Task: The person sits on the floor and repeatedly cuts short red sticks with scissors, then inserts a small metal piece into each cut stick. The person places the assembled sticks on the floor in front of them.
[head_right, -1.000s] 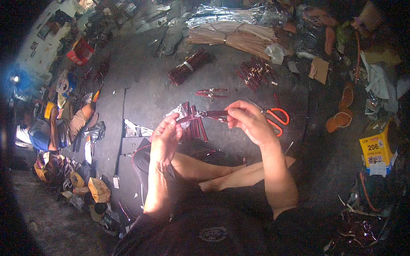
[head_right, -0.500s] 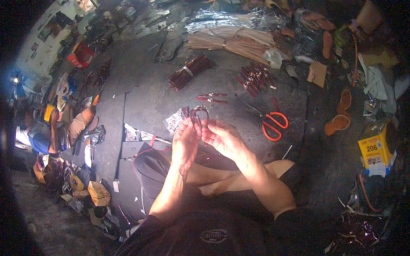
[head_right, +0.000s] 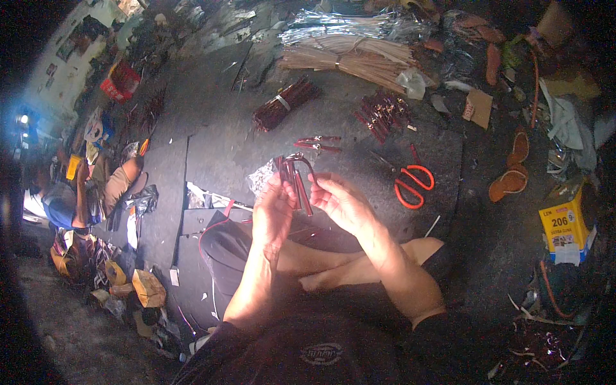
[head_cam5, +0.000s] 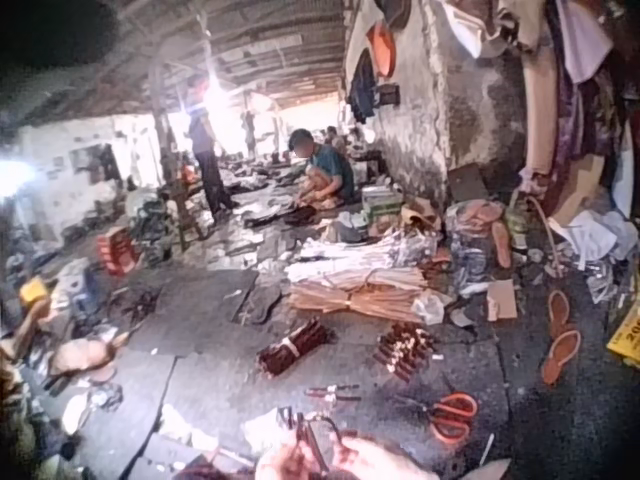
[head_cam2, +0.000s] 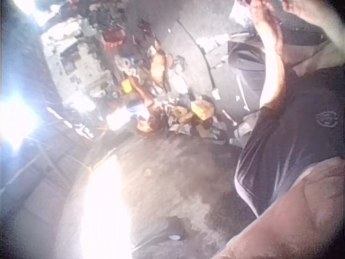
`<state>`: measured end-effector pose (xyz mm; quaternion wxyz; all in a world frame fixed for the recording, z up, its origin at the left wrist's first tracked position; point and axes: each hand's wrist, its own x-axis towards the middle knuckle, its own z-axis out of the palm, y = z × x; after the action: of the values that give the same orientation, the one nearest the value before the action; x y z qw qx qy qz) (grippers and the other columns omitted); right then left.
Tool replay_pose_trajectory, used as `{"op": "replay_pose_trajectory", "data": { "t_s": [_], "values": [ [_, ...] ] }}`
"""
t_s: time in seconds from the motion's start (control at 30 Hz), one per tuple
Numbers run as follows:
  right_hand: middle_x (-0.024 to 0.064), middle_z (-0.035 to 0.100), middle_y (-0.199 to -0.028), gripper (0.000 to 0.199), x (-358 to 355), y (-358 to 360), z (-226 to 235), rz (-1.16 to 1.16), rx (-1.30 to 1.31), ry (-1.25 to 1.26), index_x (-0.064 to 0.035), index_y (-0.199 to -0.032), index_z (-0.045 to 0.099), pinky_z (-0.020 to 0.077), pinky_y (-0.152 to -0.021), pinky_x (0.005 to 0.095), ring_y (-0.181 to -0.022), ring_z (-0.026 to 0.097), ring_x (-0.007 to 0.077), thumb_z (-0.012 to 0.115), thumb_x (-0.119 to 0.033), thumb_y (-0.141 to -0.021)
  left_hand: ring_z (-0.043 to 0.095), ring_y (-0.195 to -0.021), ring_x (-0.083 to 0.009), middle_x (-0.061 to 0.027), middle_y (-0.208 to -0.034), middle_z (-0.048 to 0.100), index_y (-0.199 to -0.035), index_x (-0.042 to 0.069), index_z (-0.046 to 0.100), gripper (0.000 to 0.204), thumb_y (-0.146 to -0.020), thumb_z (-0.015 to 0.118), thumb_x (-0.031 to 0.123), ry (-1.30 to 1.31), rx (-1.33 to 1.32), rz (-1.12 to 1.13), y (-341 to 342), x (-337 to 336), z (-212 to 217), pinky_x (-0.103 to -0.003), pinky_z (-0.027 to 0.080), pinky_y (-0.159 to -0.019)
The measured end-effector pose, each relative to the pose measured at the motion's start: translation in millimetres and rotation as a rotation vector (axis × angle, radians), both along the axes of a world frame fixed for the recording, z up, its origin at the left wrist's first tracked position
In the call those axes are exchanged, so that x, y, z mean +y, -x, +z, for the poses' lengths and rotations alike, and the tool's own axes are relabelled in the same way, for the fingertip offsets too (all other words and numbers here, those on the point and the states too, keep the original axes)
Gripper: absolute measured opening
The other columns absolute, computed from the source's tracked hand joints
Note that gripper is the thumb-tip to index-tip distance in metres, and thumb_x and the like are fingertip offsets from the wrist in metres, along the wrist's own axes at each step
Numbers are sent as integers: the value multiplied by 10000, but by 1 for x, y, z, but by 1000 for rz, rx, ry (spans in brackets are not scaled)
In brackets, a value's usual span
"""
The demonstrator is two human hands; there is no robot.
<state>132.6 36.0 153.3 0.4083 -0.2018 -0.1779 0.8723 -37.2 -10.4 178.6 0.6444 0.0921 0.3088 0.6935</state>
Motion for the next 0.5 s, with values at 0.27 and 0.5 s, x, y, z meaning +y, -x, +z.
{"op": "replay_pose_trajectory", "data": {
  "t_s": [0.27, 0.5],
  "values": [
    [55, 636, -859, 189, 4, -6, 9, -138, -749, -429, 14, -1019, 616, 521, -716, 250, -777, 609, 105, 636, -156, -941, 613, -991, -177, -76, -1005, 615, -1216, 22, 533, 308, -946, 613, 148, 15, 191, 49, 30, 7, 9, -361, 521, -930],
    [47, 649, -847, 171, 4, -3, 9, -174, -815, -423, 11, -1019, 626, 528, -716, 255, -757, 622, 102, 631, -141, -941, 650, -839, -124, -22, -895, 625, -1168, 3, 576, 251, -931, 630, 66, 31, 662, 113, 37, 16, -12, -262, 548, -819]
  ]
}}
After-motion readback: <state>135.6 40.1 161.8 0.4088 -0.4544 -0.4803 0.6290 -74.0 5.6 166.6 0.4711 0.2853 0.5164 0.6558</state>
